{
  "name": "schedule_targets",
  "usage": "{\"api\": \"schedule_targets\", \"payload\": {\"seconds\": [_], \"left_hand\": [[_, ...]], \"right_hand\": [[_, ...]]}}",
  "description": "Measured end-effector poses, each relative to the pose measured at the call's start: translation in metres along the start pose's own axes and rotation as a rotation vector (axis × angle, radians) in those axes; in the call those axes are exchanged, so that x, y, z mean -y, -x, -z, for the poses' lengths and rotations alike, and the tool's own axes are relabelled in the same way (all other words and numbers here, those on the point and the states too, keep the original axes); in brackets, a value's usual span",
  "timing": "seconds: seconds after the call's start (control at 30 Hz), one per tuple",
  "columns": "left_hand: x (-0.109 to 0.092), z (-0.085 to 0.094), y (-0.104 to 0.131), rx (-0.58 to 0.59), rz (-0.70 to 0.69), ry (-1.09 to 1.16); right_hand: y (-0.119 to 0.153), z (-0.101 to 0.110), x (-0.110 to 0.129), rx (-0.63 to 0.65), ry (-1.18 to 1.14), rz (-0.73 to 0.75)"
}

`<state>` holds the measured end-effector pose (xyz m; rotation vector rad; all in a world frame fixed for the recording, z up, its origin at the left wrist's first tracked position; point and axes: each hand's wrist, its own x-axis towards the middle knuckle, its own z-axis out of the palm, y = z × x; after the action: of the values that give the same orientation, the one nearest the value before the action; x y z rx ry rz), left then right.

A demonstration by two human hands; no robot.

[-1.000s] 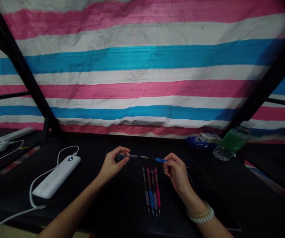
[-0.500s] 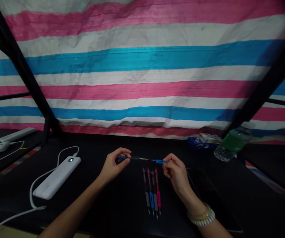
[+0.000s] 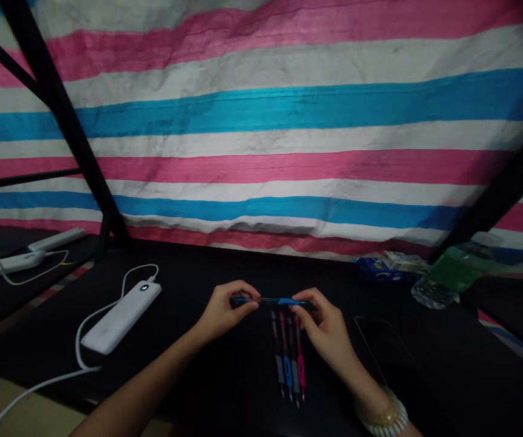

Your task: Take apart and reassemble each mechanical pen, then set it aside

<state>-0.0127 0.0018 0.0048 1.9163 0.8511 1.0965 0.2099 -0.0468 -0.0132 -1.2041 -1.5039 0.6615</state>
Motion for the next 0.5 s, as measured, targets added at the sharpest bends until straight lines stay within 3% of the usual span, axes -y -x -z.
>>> {"api": "schedule_targets", "payload": {"seconds": [0.5], "left_hand": [[0.0065, -0.0050, 0.0021, 0.002, -0.048, -0.076]], "right_hand": [[0.0014, 0.0039, 0.0026, 0.059, 0.228, 0.080]]}}
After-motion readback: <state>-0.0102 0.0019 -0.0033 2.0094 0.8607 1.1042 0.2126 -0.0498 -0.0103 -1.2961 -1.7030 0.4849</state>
